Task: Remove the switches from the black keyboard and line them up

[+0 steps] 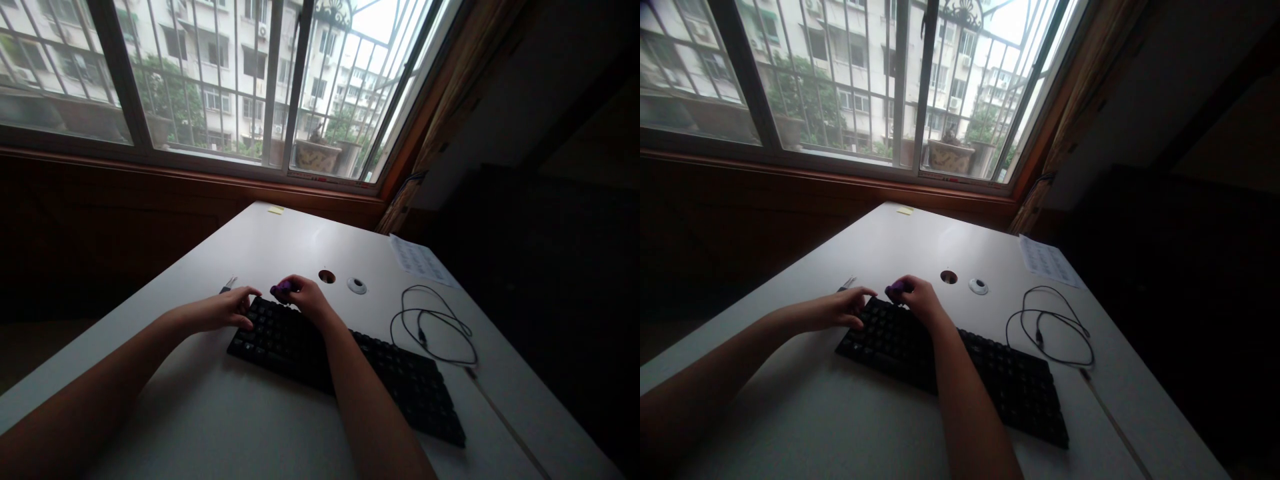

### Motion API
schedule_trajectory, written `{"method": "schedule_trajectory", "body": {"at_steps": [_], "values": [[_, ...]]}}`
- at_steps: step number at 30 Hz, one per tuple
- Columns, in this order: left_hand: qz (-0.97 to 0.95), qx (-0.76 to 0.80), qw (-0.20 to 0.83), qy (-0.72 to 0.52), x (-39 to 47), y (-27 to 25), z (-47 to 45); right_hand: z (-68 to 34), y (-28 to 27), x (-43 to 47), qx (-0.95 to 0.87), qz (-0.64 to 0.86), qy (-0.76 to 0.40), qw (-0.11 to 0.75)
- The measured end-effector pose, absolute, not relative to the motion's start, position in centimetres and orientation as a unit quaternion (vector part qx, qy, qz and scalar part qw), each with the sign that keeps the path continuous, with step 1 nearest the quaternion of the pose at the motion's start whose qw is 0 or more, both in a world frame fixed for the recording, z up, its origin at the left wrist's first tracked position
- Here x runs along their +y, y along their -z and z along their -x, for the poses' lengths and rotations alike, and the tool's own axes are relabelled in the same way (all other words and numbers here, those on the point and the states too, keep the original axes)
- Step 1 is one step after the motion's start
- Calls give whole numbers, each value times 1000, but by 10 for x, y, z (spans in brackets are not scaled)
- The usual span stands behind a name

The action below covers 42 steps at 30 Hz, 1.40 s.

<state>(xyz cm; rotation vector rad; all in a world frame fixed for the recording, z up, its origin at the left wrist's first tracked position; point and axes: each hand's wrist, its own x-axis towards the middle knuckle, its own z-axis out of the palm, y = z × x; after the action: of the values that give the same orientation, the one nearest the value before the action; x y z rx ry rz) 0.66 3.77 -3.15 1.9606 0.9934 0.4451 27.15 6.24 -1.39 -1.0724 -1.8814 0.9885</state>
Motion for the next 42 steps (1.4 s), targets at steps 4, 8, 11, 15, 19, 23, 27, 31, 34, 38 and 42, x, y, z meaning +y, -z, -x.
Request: {"method": "schedule_trajectory", "body": {"at_steps": [4, 8, 11, 15, 19, 23, 27, 31, 34, 38, 42], "values": [[-794, 397, 423, -180, 40, 35, -5, -282, 8, 54, -789, 405, -341, 311], [-792, 399, 424, -183, 41, 37, -5, -285, 15, 45, -783, 429, -321, 316], [-794, 400, 420, -180, 40, 35, -6, -282, 17, 42, -775, 453, -311, 312], [-785, 414, 426, -175, 34, 25, -10, -278, 16, 41, -755, 491, -298, 316], [-783, 417, 430, -170, 29, 15, -14, -281, 19, 44, -716, 517, -312, 350], [-780, 420, 434, -164, 26, 7, -15, -287, 21, 44, -663, 486, -406, 400], [-777, 425, 436, -161, 23, 2, -17, -286, 20, 42, -690, 454, -408, 389], [-778, 426, 431, -167, 24, 6, -16, -280, 22, 40, -748, 442, -343, 356], [-779, 425, 429, -169, 27, 11, -14, -276, 22, 39, -755, 465, -313, 342], [-776, 426, 434, -169, 28, 14, -13, -278, 21, 40, -739, 495, -297, 349], [-778, 428, 431, -163, 24, 6, -14, -283, 22, 43, -710, 499, -319, 382]]}}
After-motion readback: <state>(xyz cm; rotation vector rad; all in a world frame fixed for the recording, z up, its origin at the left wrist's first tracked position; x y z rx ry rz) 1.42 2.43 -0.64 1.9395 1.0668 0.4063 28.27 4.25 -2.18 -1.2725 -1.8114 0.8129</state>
